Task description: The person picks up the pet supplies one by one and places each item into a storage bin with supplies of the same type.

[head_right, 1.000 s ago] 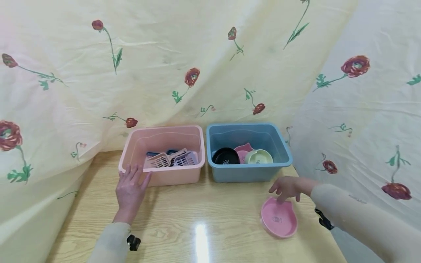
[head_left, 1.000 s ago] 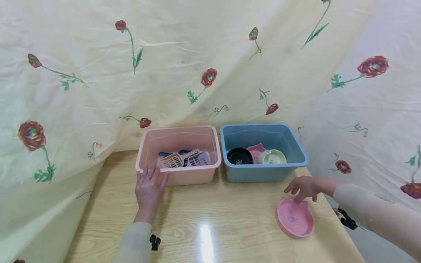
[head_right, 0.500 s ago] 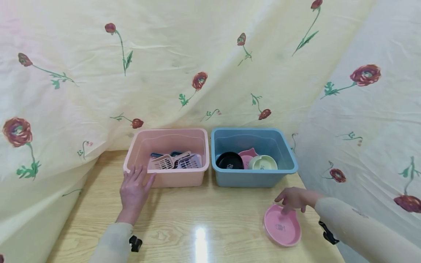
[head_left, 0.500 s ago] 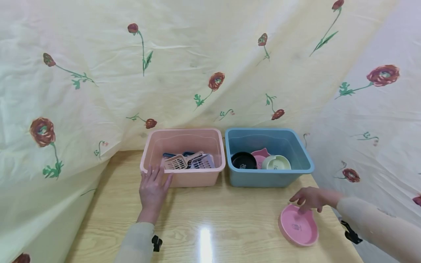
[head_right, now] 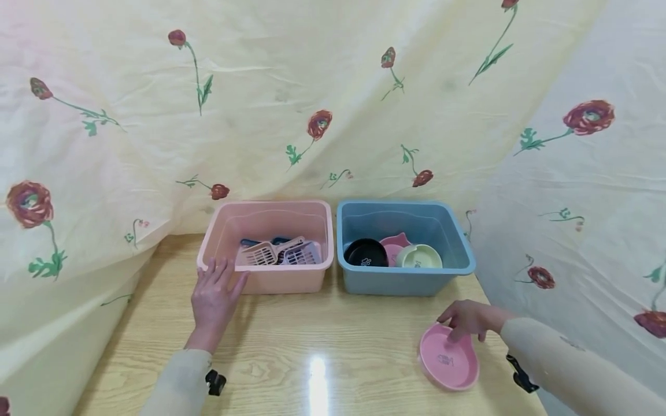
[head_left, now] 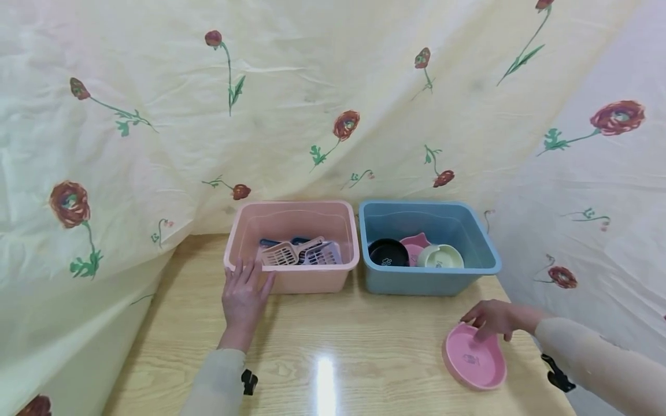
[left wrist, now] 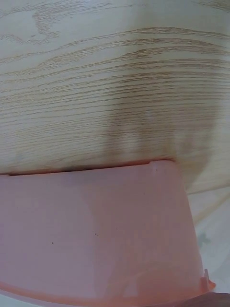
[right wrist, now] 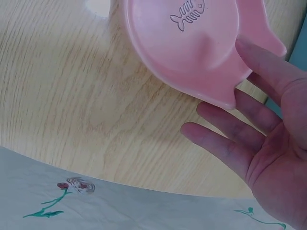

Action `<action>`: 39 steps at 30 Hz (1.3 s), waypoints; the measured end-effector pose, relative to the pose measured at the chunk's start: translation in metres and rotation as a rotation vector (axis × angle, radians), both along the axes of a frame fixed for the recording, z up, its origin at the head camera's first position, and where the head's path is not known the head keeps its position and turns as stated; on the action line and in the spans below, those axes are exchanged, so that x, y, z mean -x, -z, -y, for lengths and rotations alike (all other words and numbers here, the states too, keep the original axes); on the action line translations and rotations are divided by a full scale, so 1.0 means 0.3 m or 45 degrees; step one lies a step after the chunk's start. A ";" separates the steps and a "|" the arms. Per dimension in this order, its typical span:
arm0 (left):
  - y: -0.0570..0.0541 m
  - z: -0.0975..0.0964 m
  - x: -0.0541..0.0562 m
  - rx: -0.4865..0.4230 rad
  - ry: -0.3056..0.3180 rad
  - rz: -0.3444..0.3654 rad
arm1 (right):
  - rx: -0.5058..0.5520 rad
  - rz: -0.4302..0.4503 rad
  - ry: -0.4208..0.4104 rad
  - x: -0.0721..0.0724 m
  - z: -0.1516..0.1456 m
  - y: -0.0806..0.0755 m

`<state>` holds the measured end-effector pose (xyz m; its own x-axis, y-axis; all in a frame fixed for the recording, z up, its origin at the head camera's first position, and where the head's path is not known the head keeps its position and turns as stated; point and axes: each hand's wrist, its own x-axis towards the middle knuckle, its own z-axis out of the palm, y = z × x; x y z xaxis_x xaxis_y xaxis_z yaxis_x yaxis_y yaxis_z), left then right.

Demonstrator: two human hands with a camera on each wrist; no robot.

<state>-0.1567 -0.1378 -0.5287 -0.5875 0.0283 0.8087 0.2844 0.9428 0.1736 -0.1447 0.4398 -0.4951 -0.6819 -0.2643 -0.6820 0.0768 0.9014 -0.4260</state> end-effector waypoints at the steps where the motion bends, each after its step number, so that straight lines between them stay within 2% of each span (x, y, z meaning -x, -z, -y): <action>1: -0.001 -0.002 0.000 0.000 0.001 0.001 | 0.000 -0.002 0.003 -0.003 -0.001 0.003; 8: -0.001 -0.009 -0.003 0.008 -0.004 0.001 | 0.075 -0.038 -0.004 -0.025 -0.009 0.019; 12: -0.002 -0.009 -0.003 0.013 -0.005 0.017 | 0.073 -0.058 0.007 -0.033 -0.011 0.022; 16: -0.005 -0.008 -0.003 0.021 -0.012 0.031 | 0.100 -0.074 0.029 -0.034 -0.015 0.024; 19: -0.007 -0.008 -0.004 0.024 -0.017 0.041 | 0.110 -0.084 0.085 -0.032 -0.022 0.029; 26: -0.014 -0.007 -0.010 0.028 -0.026 0.081 | 0.132 -0.159 0.005 -0.025 -0.050 0.047; 34: -0.020 -0.007 -0.015 0.027 -0.020 0.107 | 0.190 -0.144 0.060 -0.035 -0.043 0.057; 39: -0.021 -0.008 -0.016 0.033 -0.023 0.110 | 0.284 -0.121 0.088 -0.049 -0.044 0.082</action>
<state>-0.1518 -0.1354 -0.5224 -0.6555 0.0375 0.7542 0.2526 0.9521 0.1722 -0.1302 0.4529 -0.5196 -0.7620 -0.3513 -0.5440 0.0852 0.7784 -0.6220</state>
